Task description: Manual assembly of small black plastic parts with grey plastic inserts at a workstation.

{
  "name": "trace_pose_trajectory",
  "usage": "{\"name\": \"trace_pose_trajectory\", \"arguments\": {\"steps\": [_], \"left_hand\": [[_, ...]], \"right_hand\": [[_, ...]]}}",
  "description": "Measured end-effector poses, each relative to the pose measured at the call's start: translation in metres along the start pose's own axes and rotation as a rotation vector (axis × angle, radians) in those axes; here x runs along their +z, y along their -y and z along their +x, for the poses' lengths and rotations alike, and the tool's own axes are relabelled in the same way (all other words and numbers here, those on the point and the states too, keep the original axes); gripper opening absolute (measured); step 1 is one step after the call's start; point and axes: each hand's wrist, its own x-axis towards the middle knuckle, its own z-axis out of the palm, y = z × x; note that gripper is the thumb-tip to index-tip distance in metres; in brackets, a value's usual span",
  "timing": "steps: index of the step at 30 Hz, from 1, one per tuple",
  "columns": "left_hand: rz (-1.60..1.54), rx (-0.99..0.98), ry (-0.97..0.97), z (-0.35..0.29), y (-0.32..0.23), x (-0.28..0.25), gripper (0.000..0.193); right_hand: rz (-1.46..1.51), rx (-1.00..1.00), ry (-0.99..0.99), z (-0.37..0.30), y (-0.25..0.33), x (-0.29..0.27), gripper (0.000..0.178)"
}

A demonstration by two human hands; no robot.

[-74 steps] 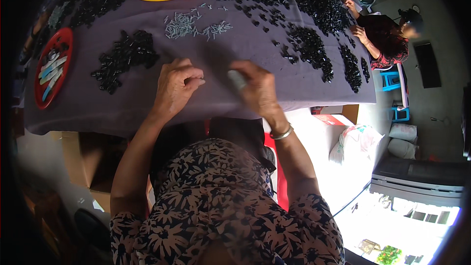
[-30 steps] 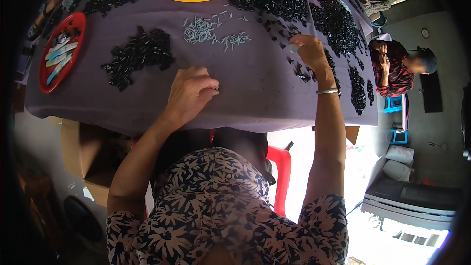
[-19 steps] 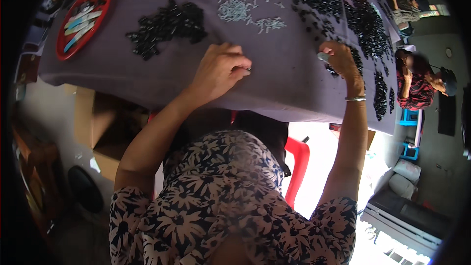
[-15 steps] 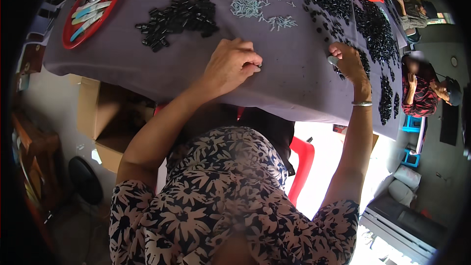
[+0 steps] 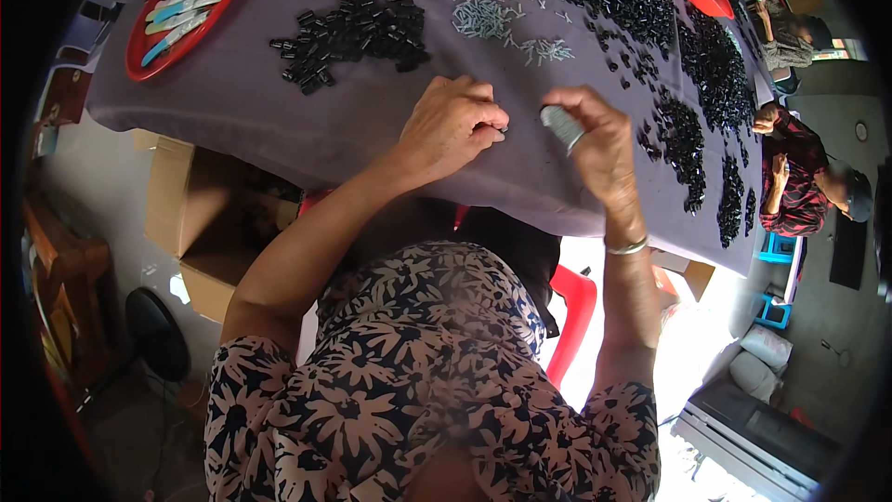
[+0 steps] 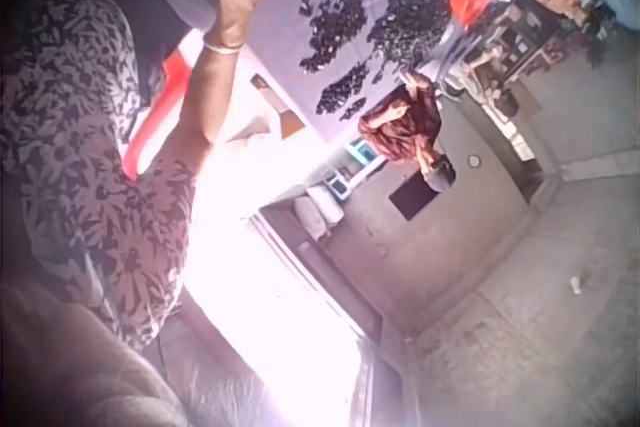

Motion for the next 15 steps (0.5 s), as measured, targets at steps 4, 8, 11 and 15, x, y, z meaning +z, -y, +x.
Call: {"name": "trace_pose_trajectory", "arguments": {"steps": [4, 8, 11, 15], "left_hand": [[0.0, -0.017, 0.003, 0.001, -0.002, 0.001, 0.008], [-0.003, -0.018, 0.015, 0.001, 0.0, 0.002, 0.009], [0.008, -0.007, 0.003, 0.002, 0.001, 0.002, 0.01], [0.009, 0.006, 0.004, 0.005, -0.001, 0.0, 0.01]], "right_hand": [[-0.088, -0.008, -0.1, -0.017, 0.007, 0.027, 0.018], [-0.2, -0.097, -0.099, -0.018, 0.011, 0.033, 0.02], [-0.236, -0.13, -0.089, -0.017, 0.01, 0.034, 0.022], [-0.315, -0.18, -0.057, -0.012, 0.014, 0.029, 0.022]]}}
